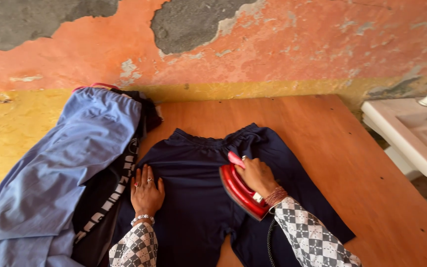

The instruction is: The person irons a pair of dark blue shorts on a wooden table using a red iron. After finishing the shorts, the person moves them aside and begins ironing a pair of light blue shorts, smoothing the fabric and applying the iron across the surface.

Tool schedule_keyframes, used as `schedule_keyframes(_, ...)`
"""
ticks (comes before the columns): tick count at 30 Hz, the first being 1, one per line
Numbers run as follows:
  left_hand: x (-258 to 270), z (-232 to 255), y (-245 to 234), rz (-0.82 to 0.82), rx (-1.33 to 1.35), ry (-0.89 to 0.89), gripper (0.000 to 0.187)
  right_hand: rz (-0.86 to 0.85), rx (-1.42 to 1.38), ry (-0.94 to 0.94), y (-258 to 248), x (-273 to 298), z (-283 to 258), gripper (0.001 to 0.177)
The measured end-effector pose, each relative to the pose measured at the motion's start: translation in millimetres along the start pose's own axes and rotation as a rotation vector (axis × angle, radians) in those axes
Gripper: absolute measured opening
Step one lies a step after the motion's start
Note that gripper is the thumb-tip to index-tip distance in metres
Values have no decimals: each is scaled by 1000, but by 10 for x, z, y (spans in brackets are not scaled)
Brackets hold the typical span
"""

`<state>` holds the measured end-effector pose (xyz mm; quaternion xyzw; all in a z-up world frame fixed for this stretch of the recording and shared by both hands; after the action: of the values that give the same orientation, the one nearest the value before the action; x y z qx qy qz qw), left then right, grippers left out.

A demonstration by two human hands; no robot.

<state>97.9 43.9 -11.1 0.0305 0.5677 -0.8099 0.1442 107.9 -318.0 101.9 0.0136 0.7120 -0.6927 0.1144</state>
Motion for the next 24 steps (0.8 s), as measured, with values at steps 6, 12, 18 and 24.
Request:
schedule_keyframes(6,-27,260,134,22,-141,-205,66,-53,7,259,22,175,883,45)
schedule_keyframes(12,559,1975,3,-35,159,321,64,-24,69,488,60,319,1526,45)
schedule_keyframes(18,809,2471,177,-334,194,230,59,44,42,425,172,292,1659,42)
schedule_keyframes(24,372,1604,139,-5,100,268,49,-120,-215,521,-65,414,1778,43)
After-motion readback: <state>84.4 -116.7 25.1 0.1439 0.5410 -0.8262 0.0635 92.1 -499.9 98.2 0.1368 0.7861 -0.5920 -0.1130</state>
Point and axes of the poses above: each hand's wrist, its own x-axis away from the middle knuckle, its own y-axis out of the palm, z = x × y, the point moved 9 cm from there along -x, towards the middle knuckle, and after that the axes turned 15 degrees about x, right-handed, at the moved point
